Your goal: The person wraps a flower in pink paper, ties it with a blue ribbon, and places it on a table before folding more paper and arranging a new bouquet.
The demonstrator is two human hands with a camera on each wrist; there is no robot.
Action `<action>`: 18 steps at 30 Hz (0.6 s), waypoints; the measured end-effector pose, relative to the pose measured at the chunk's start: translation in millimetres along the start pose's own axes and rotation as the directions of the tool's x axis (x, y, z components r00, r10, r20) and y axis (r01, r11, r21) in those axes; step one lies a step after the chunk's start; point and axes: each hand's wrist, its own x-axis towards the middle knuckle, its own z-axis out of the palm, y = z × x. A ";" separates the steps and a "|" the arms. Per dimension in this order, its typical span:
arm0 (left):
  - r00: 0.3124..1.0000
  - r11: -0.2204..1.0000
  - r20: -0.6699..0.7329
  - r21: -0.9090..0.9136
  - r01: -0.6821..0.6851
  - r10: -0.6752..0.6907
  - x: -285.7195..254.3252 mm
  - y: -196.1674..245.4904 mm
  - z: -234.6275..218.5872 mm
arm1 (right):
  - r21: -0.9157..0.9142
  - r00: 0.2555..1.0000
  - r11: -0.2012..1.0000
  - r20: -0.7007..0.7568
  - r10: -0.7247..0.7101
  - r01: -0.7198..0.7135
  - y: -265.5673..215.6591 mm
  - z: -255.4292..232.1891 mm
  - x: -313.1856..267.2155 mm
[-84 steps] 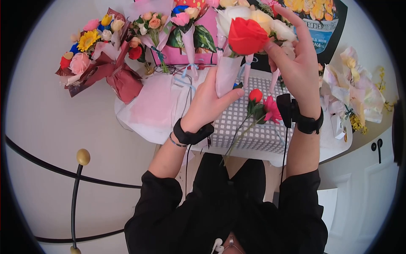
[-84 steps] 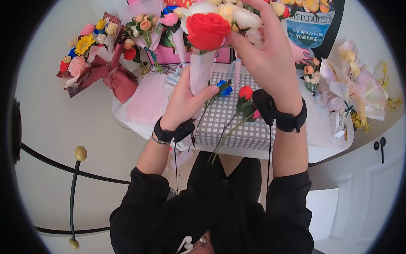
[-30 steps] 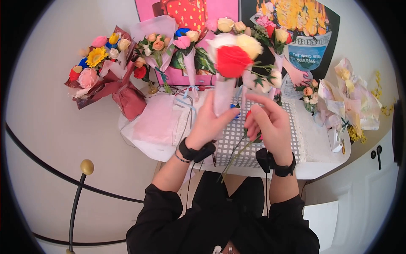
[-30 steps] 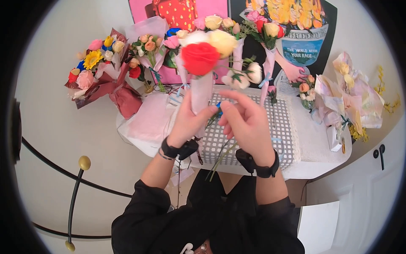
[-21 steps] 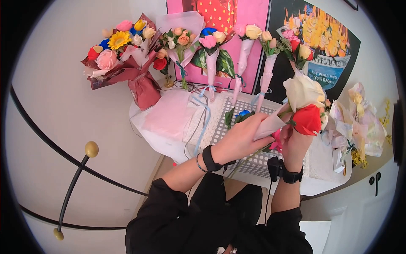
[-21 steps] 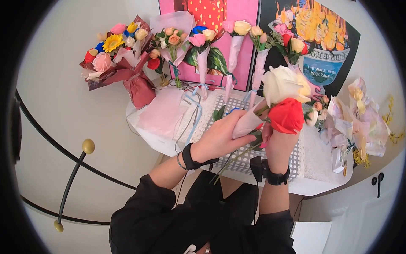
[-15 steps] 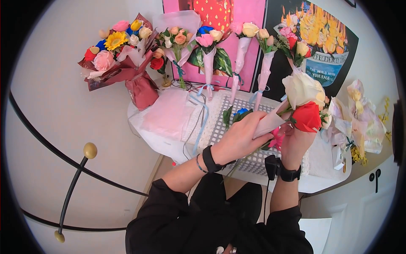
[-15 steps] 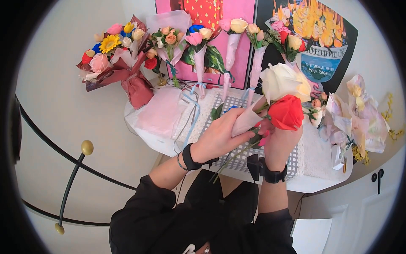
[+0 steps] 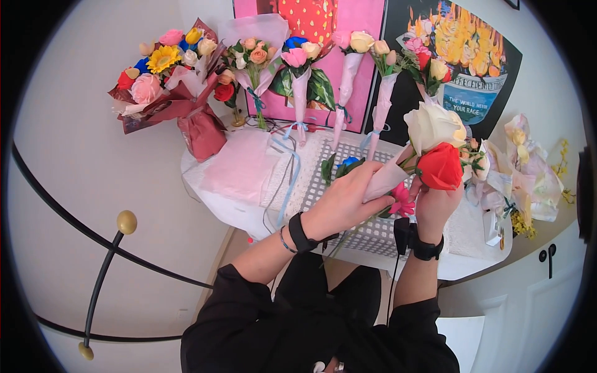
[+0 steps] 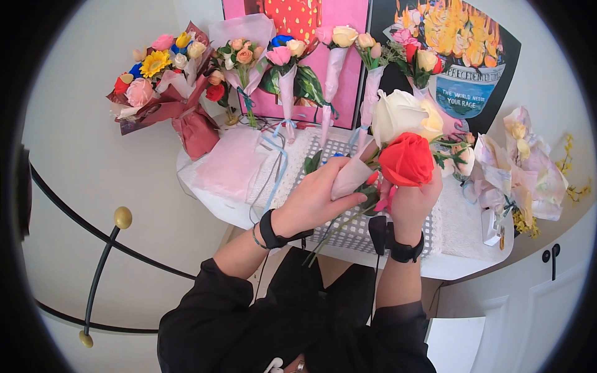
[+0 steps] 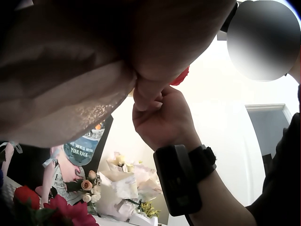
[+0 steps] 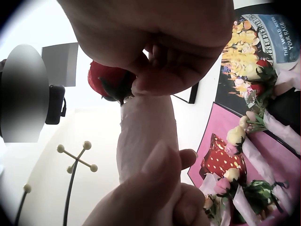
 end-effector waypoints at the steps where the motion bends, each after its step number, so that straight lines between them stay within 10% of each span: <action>1: 0.999 1.000 0.024 -0.008 0.021 -0.021 0.4 0.8 -0.2 | 0.053 0.998 0.998 -0.053 0.018 -0.015 -0.7 0.3 0.2; 10: 0.993 0.988 0.077 -0.125 0.095 -0.086 1.1 6.7 0.3 | -0.175 0.985 0.985 0.173 0.028 0.003 5.5 -10.0 -3.9; 18: 0.996 0.992 0.066 -0.108 0.060 -0.053 1.0 1.0 2.9 | -0.115 0.997 0.993 -0.062 -0.047 0.040 3.2 0.9 -6.8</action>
